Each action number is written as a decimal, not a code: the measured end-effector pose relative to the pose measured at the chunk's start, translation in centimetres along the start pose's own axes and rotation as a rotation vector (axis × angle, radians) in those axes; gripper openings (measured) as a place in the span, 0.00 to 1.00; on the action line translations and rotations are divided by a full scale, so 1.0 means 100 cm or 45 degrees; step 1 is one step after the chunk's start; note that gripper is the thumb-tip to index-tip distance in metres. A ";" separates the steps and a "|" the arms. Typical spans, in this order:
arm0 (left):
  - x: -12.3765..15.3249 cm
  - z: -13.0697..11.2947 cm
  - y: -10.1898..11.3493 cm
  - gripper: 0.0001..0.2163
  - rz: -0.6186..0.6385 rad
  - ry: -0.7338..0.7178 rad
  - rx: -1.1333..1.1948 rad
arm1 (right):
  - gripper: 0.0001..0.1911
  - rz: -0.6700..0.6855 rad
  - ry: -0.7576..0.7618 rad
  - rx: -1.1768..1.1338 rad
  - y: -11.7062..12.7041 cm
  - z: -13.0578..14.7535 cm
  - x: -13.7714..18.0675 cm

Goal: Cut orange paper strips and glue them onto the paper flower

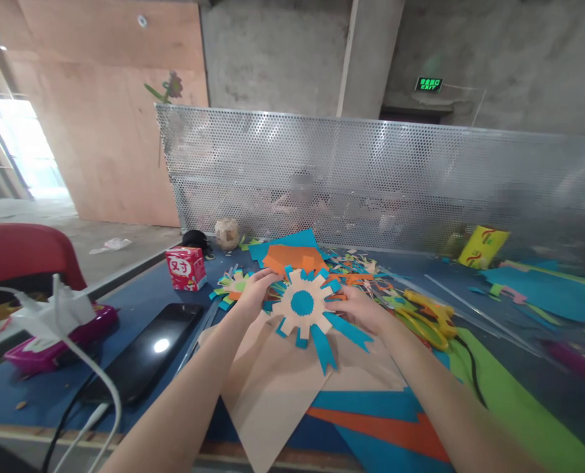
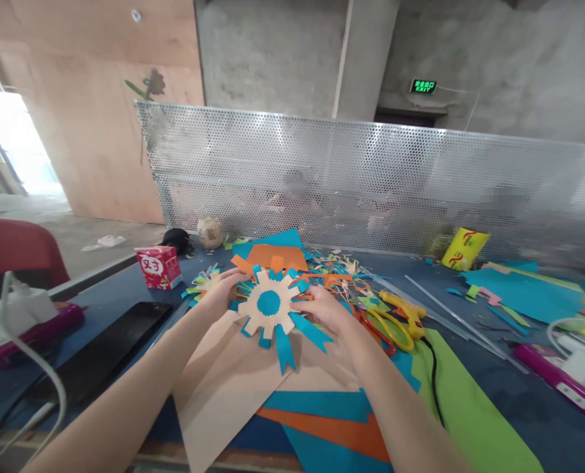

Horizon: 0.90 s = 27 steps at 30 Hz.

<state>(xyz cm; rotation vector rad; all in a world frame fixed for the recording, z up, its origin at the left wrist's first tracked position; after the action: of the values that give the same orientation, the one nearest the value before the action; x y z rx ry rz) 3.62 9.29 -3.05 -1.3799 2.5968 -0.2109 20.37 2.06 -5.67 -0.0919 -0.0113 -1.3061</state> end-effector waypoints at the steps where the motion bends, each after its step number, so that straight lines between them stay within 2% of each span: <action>1: 0.000 -0.001 -0.001 0.12 0.009 0.000 -0.005 | 0.15 -0.003 -0.005 0.008 0.001 0.000 0.000; 8: 0.003 -0.007 -0.006 0.13 0.027 -0.028 -0.115 | 0.13 0.000 -0.051 0.073 0.002 -0.002 -0.001; 12: 0.000 -0.014 -0.004 0.12 0.058 -0.163 -0.163 | 0.13 0.043 -0.053 0.122 -0.003 0.001 0.001; 17: -0.004 -0.023 0.000 0.14 0.055 -0.278 -0.383 | 0.12 0.024 -0.111 0.221 -0.002 0.000 0.002; 23: -0.001 -0.028 -0.002 0.13 0.047 -0.271 -0.524 | 0.16 0.082 -0.084 0.280 -0.002 -0.001 0.001; 27: 0.002 -0.030 -0.007 0.13 0.050 -0.264 -0.526 | 0.14 0.093 -0.058 0.279 -0.003 0.001 0.002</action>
<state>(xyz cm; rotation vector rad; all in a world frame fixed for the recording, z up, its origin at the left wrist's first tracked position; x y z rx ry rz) 3.35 8.88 0.01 -1.3775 2.5775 0.4763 20.16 1.78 -5.50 0.0643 -0.1882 -1.2217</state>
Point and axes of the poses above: each hand's wrist, its own x-axis away from the middle knuckle, its own y-axis out of the back of the hand, z = x × y, the point moved 8 cm from there along -x, towards the middle knuckle, and after that the axes turned 13 degrees about z, right-handed, at the moved point
